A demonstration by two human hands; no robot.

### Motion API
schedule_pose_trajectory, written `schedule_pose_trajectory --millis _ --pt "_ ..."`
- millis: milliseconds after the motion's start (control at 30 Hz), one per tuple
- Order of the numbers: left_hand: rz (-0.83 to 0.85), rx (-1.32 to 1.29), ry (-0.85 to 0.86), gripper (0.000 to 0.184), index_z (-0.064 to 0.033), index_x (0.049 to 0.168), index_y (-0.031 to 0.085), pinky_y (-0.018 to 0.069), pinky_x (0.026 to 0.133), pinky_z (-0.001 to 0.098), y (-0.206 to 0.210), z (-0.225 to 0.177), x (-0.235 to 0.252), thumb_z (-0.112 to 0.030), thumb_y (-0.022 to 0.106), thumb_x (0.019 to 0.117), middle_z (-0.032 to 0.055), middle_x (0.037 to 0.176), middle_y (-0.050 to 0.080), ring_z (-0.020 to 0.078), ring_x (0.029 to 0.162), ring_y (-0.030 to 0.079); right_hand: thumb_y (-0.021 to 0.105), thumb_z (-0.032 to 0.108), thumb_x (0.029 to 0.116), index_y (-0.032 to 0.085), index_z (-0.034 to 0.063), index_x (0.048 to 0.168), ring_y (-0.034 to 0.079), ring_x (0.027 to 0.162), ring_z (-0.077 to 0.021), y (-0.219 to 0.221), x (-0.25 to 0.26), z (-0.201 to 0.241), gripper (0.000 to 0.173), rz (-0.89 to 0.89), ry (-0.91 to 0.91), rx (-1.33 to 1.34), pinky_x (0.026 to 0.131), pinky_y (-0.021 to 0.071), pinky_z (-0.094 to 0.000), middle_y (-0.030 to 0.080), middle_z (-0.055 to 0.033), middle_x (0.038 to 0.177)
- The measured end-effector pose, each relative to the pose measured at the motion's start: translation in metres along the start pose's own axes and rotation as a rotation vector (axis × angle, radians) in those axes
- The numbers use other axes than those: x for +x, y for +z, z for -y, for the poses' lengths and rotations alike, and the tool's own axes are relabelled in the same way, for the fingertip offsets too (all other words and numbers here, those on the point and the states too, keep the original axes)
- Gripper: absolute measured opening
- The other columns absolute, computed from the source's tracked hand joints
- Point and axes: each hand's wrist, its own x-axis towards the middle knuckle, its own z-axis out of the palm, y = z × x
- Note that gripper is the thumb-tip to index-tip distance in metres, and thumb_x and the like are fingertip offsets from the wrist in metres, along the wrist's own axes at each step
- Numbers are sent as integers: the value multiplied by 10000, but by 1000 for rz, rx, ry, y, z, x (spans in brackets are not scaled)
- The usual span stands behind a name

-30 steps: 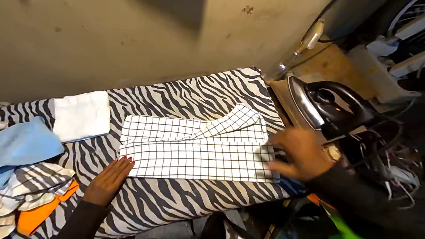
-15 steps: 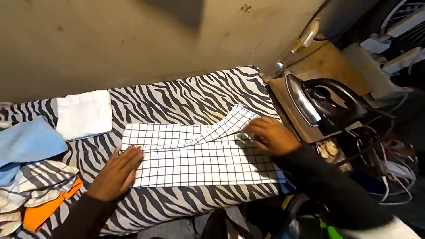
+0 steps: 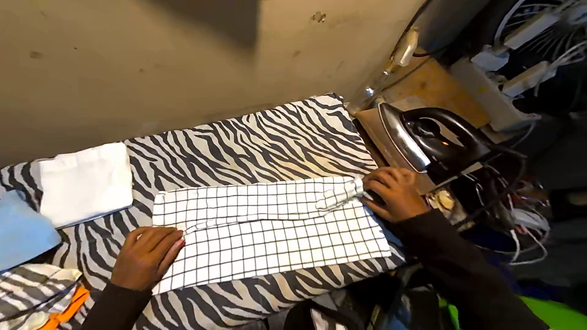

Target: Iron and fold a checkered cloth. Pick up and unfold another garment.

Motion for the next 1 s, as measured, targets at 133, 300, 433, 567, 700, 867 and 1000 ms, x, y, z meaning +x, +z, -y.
schedule_pose_trajectory --millis 133,300,433,567,700,867,1000 --pt "155 -49 -46 470 -55 1198 715 525 848 615 0 -3 14 -387 432 1024 207 1109 712 441 1026 683 639 398 916 709 -4 1093 653 1081 -486 9 -2 16 445 -31 37 28 909 449 -700 705 -243 1122" --pt "140 -41 -5 293 -29 1120 739 533 735 637 -3 6 20 -97 542 914 237 1032 712 486 933 691 393 129 1024 699 -157 1004 642 1055 -377 9 10 37 419 1 428 499 961 484 -508 676 -302 1079" --pt "55 0 14 285 -26 1080 740 528 754 615 -12 2 25 -89 493 951 242 1000 700 473 897 681 499 203 1039 675 -70 990 604 732 -69 13 10 29 329 -244 452 569 699 536 -259 664 -106 864" --pt "99 -5 17 271 -19 1073 749 539 790 626 -5 -2 11 -61 523 928 240 1008 715 464 923 702 494 177 1079 653 -127 1112 636 783 -317 8 2 33 344 35 703 459 778 520 -510 663 -255 886" --pt "147 -32 -36 406 -37 1069 751 514 813 641 -4 -5 10 -285 445 970 218 1052 719 448 975 696 538 227 1071 684 -85 1107 632 767 -320 8 8 36 346 134 785 413 768 509 -525 671 -230 872" --pt "145 -203 -61 476 -26 1191 719 477 1035 613 4 -36 54 -364 417 1045 205 1244 695 416 1213 640 624 288 1035 665 -101 1157 673 948 -451 10 24 43 409 163 741 356 889 496 -640 688 -310 995" --pt "270 -136 -197 691 -221 1538 492 121 1138 795 45 -25 57 -628 283 1021 85 1645 377 419 1533 275 594 285 1053 599 -81 1311 660 1075 -525 18 30 46 448 167 792 209 939 484 -687 675 -346 1141"
